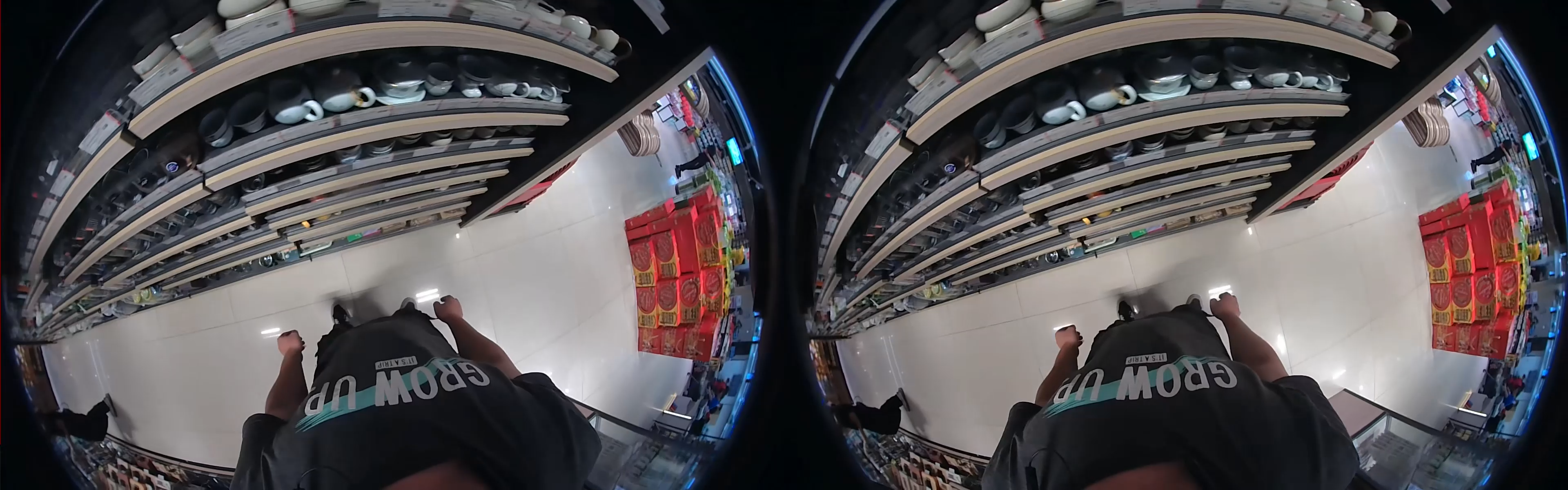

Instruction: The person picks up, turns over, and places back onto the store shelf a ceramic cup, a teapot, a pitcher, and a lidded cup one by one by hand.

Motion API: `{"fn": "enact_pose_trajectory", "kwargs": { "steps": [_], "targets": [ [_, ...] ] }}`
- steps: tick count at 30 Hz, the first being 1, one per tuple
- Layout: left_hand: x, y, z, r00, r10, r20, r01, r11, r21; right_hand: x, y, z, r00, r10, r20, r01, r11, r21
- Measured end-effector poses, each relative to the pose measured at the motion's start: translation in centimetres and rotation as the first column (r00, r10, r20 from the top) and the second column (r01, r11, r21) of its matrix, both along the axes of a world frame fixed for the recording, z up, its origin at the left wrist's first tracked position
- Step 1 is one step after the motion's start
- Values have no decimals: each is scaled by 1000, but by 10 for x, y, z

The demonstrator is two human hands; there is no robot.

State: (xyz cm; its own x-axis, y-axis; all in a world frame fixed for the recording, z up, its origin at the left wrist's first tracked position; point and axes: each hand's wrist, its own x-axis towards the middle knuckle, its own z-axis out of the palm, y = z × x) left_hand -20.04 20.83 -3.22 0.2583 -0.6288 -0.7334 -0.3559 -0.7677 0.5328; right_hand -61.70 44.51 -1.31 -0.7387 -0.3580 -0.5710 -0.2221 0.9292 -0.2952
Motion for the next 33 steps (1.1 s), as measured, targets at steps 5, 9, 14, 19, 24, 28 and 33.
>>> {"fn": "enact_pose_trajectory", "kwargs": {
  "steps": [5,9,14,19,24,28,33],
  "targets": [
    [-80,26,12,993,-56,100,75,978,-197,-54,44,-9,995,79,57,-81,996,35],
    [-151,41,38,984,-159,80,174,958,-229,-83,70,-13,986,122,114,-128,991,44],
    [-209,62,85,972,-232,42,235,952,-195,-109,88,-14,976,168,141,-178,982,60],
    [-182,74,43,806,-283,520,475,834,-282,-131,88,-24,977,173,125,-177,984,20],
    [-138,80,26,895,-161,416,223,969,-106,-136,74,-21,980,150,130,-154,988,19],
    [-139,71,25,889,-170,424,203,979,-34,-132,62,-19,986,111,121,-110,994,-14],
    [-180,35,20,826,-342,449,422,903,-87,-125,56,-12,991,77,105,-76,997,-17]
  ]
}}
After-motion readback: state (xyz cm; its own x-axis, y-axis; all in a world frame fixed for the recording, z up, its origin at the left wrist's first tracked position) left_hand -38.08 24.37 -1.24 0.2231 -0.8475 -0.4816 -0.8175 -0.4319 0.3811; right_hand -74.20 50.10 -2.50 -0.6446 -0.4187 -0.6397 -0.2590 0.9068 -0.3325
